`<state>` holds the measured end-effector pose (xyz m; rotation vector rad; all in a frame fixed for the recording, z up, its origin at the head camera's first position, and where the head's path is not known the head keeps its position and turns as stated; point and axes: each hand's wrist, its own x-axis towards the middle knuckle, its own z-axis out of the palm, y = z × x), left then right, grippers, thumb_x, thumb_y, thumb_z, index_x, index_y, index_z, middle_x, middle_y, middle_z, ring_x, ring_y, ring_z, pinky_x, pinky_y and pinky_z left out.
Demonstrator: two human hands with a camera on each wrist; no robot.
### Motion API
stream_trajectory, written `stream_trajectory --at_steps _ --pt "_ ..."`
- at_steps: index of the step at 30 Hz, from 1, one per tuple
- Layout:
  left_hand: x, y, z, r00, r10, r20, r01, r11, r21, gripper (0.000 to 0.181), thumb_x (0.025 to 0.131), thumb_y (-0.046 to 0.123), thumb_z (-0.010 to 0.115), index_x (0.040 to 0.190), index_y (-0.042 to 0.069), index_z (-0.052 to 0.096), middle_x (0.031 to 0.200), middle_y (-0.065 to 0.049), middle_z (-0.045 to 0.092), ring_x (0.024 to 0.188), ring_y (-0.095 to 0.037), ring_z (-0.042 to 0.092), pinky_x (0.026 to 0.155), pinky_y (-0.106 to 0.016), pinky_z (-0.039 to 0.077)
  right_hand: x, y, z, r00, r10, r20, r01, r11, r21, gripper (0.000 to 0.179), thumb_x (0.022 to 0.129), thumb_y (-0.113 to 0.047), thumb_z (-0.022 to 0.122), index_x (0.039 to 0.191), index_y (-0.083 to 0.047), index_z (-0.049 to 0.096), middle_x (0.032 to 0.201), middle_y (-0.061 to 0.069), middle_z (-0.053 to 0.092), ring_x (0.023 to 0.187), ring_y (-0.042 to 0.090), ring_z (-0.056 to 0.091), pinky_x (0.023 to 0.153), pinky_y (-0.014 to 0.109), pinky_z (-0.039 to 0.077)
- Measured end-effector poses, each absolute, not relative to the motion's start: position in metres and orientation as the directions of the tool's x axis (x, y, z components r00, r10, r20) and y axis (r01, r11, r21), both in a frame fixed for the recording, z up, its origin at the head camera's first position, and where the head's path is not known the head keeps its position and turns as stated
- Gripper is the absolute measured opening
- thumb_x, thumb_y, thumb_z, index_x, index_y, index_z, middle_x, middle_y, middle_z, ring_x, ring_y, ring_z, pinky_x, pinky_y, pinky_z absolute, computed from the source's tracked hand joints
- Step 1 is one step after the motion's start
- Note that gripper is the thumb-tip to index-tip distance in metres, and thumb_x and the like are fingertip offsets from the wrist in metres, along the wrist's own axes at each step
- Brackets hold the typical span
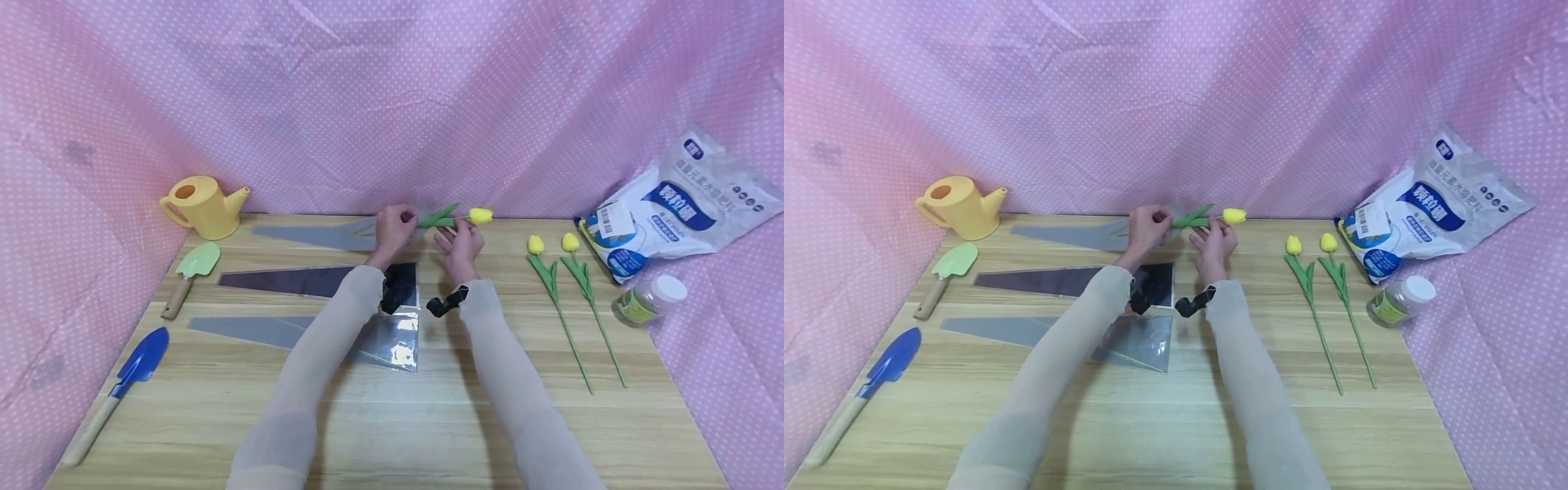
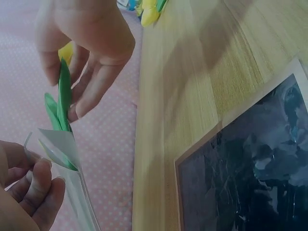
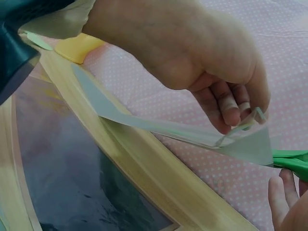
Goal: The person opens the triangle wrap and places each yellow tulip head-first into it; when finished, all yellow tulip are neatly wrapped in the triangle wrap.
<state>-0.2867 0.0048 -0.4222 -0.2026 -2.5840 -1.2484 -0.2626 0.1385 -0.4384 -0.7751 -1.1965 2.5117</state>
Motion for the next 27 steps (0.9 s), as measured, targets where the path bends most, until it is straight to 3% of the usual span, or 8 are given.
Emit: stream_trajectory --at_steps 5,14,21,27 --pt "-0.286 0.007 -0.423 -0.949 0.021 0.314 0.262 0.608 0.749 0.013 0.088 0.010 0.065 0.085 0.007 0.077 0.079 -0.009 0.076 0.072 -0.020 0.067 0.070 -0.030 0.053 -0.261 0.134 -0.442 -0.832 0.429 -0.352 0.012 -0.620 -0.784 0.009 0.097 -0.015 0.062 0.101 -0.008 0.064 0.094 0.005 0.068 0.075 0.016 0.072 0.054 0.025 0.059" --pt "-0.286 0.008 -0.421 -0.946 0.035 0.323 0.280 0.591 0.756 0.011 0.089 0.011 0.068 0.087 0.005 0.077 0.079 -0.010 0.075 0.073 -0.023 0.067 0.071 -0.033 0.052 -0.263 0.127 -0.441 -0.848 0.374 -0.376 0.075 -0.618 -0.783 0.001 0.093 -0.010 0.065 0.092 -0.011 0.065 0.082 -0.002 0.065 0.076 0.013 0.067 0.054 0.023 0.057" --pt "-0.283 0.009 -0.419 -0.943 0.049 0.329 0.294 0.584 0.757 0.012 0.089 0.010 0.067 0.088 0.004 0.077 0.081 -0.011 0.075 0.075 -0.023 0.068 0.073 -0.035 0.053 -0.263 0.124 -0.442 -0.849 0.367 -0.379 0.078 -0.624 -0.778 0.007 0.092 -0.006 0.065 0.088 -0.010 0.062 0.076 -0.004 0.066 0.080 0.015 0.066 0.057 0.025 0.059" --pt "-0.281 0.011 -0.417 -0.940 0.067 0.336 0.311 0.575 0.757 0.011 0.089 0.010 0.068 0.090 0.003 0.077 0.083 -0.012 0.076 0.076 -0.024 0.069 0.073 -0.035 0.053 -0.263 0.121 -0.442 -0.863 0.340 -0.374 0.078 -0.641 -0.763 0.004 0.092 -0.005 0.065 0.090 -0.009 0.065 0.074 -0.004 0.071 0.073 0.013 0.070 0.060 0.025 0.060"
